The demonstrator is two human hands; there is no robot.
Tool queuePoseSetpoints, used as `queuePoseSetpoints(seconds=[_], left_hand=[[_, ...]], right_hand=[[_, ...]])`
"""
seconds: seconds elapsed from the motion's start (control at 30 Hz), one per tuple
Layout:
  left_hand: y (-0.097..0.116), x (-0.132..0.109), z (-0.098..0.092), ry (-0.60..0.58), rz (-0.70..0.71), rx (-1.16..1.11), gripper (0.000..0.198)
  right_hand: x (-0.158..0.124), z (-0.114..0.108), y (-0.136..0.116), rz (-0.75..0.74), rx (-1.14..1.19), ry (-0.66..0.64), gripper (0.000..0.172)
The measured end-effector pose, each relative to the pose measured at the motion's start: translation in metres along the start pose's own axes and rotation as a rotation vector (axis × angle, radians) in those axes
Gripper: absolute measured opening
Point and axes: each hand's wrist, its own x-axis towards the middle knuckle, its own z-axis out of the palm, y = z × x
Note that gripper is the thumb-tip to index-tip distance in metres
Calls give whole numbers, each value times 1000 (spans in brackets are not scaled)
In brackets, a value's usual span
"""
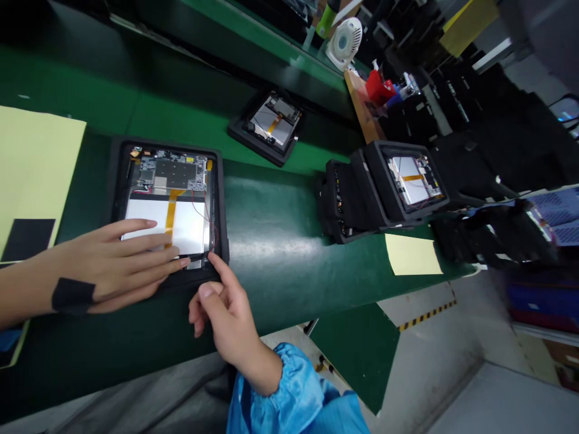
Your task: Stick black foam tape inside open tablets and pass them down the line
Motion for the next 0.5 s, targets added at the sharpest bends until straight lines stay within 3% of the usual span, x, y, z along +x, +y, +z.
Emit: queuePoseSetpoints(seconds=[0.13, 0.33, 0.5], left_hand=[[-2, 3, 0, 33, 32, 26, 30], [3, -7, 2, 53, -67, 2, 24], [11, 3, -2, 41, -141, 16, 20]], right_hand=[[0, -1, 0, 7, -1, 2, 78], [0, 0, 0, 28, -31, -12, 82], [0, 1, 1, 15, -49, -15, 80]])
